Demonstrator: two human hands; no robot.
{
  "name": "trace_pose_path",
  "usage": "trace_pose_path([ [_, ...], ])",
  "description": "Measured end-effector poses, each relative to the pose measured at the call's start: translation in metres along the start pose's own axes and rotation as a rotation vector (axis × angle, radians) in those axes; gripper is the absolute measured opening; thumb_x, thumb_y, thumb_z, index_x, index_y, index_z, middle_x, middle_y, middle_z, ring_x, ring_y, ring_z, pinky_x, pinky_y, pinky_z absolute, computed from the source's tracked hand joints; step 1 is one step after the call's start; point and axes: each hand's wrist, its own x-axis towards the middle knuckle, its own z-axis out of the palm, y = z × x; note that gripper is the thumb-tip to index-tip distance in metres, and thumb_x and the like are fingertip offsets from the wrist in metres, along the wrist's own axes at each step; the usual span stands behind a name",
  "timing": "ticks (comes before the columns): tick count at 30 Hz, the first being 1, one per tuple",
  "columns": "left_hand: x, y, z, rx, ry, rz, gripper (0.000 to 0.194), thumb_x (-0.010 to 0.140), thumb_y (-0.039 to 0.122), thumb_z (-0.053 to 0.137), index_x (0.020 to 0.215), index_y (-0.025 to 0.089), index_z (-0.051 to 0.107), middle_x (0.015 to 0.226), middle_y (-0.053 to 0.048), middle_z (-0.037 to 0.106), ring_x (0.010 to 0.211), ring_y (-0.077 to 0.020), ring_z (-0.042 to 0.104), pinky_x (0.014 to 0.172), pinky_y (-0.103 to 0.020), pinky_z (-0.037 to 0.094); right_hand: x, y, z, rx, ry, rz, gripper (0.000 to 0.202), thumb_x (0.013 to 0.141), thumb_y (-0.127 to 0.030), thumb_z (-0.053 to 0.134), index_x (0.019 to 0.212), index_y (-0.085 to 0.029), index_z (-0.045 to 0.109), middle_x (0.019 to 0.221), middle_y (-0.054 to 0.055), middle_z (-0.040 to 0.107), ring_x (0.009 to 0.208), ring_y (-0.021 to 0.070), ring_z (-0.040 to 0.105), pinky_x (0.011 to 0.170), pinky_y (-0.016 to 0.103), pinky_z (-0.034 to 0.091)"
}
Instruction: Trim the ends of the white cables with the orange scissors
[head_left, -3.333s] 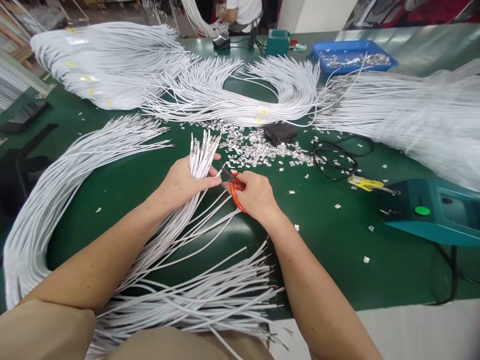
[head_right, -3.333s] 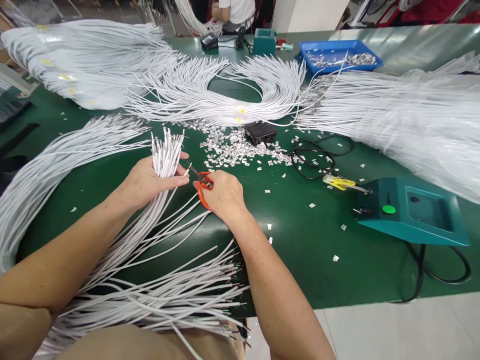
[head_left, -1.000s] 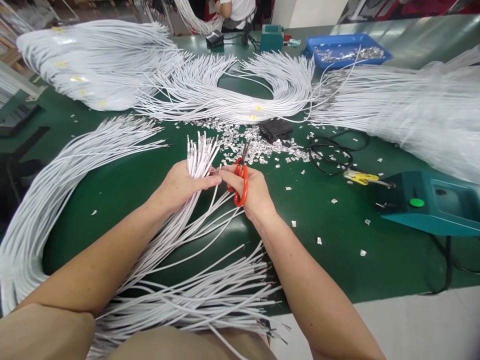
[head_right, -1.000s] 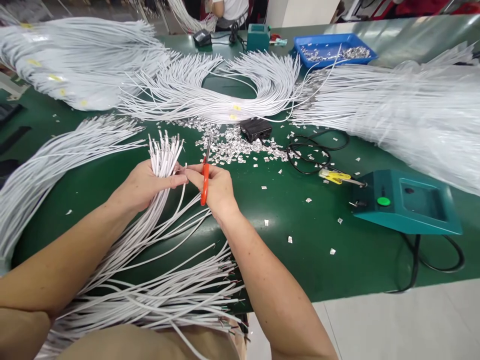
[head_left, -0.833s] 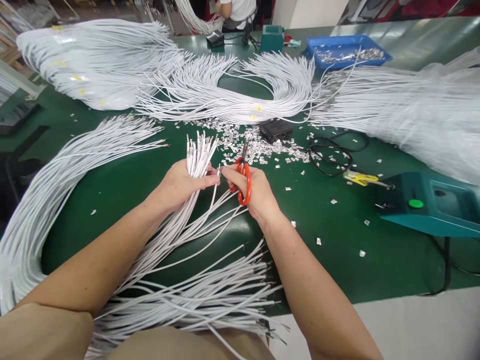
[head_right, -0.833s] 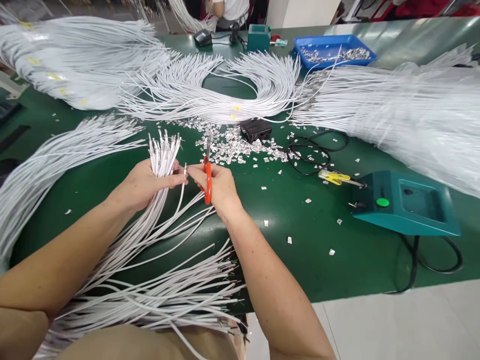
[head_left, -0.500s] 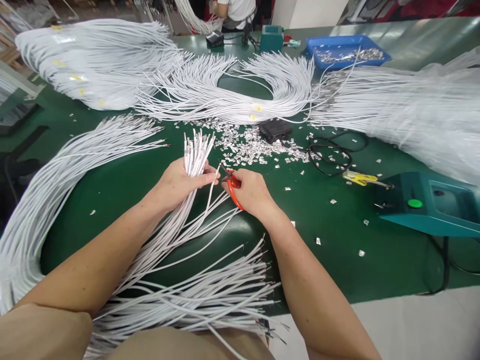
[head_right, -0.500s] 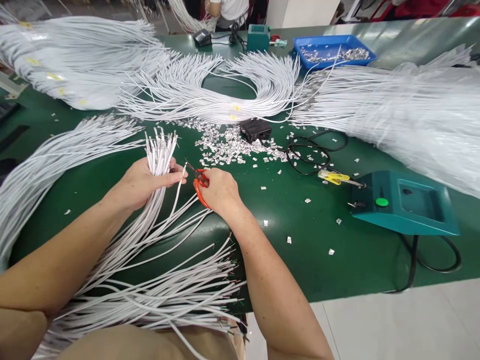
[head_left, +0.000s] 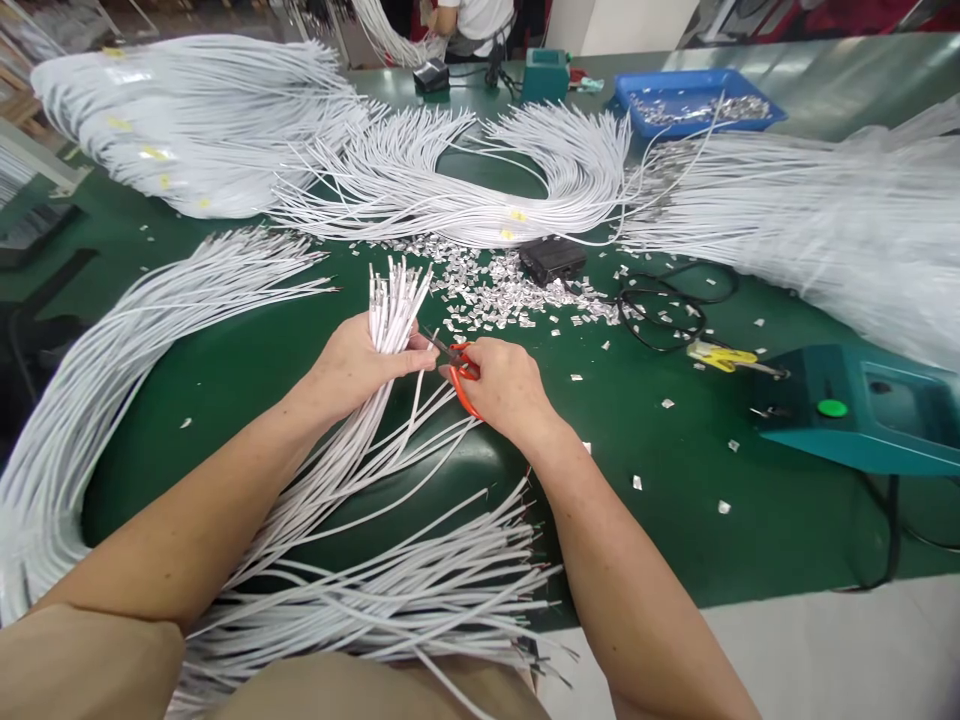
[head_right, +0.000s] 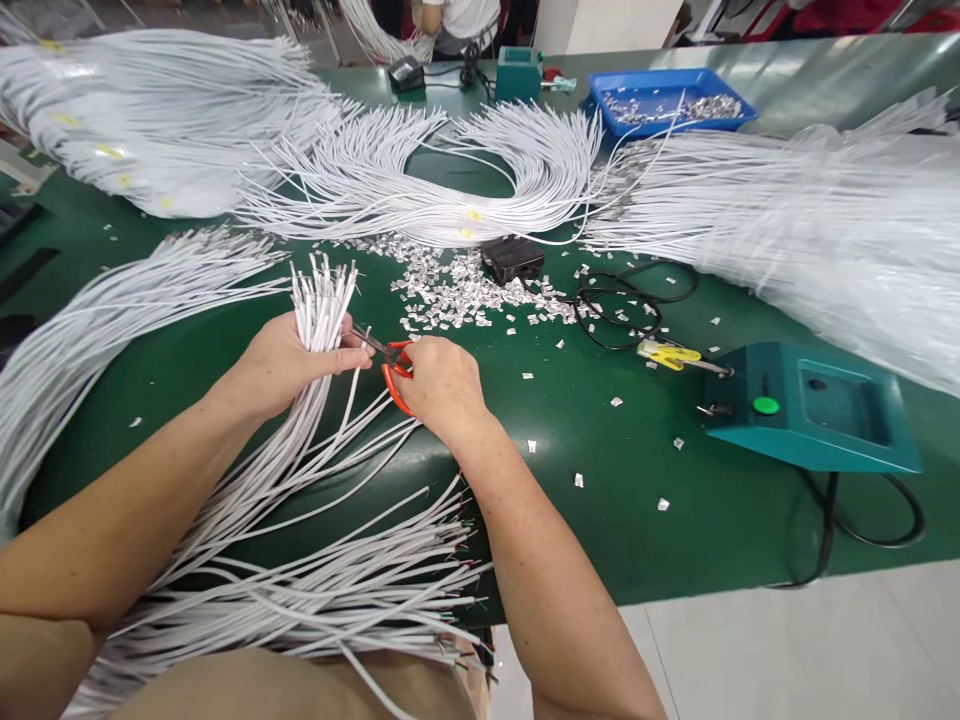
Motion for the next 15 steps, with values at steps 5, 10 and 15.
trace_pose_path([
  [5, -0.003, 0.008, 0.000, -0.179, -0.110, -0.070, 0.038, 0.065, 0.033, 0.082, 0.091, 0.017, 0.058, 0.083, -0.004, 0.074, 0.078, -0.0225, 0.072, 0.076, -0.035, 0.055, 0.001, 0.002, 0.005, -0.025, 0.038, -0.018, 0.022, 0.084, -0.032, 0.054, 0.069, -0.018, 0.062, 0.080, 0.004, 0.065, 0.070, 0.0149, 0.056, 0.055, 0.027, 0.026],
  [10, -0.003, 0.009, -0.001, -0.179, -0.158, -0.039, 0.034, 0.071, 0.031, 0.078, 0.092, 0.018, 0.055, 0.084, -0.004, 0.075, 0.074, -0.0187, 0.071, 0.078, -0.033, 0.054, 0.002, 0.006, 0.005, 0.022, 0.057, -0.024, 0.024, 0.083, -0.035, 0.056, 0.068, -0.017, 0.062, 0.079, 0.005, 0.065, 0.070, 0.0155, 0.054, 0.056, 0.027, 0.027],
  [15, -0.005, 0.012, 0.001, -0.099, -0.127, -0.032, 0.034, 0.070, 0.033, 0.078, 0.090, 0.017, 0.055, 0.083, -0.003, 0.073, 0.075, -0.0200, 0.071, 0.074, -0.032, 0.053, 0.003, 0.004, -0.003, 0.538, 0.073, 0.098, 0.023, 0.076, -0.039, 0.065, 0.073, -0.016, 0.066, 0.074, 0.002, 0.066, 0.067, 0.0133, 0.054, 0.061, 0.026, 0.036],
])
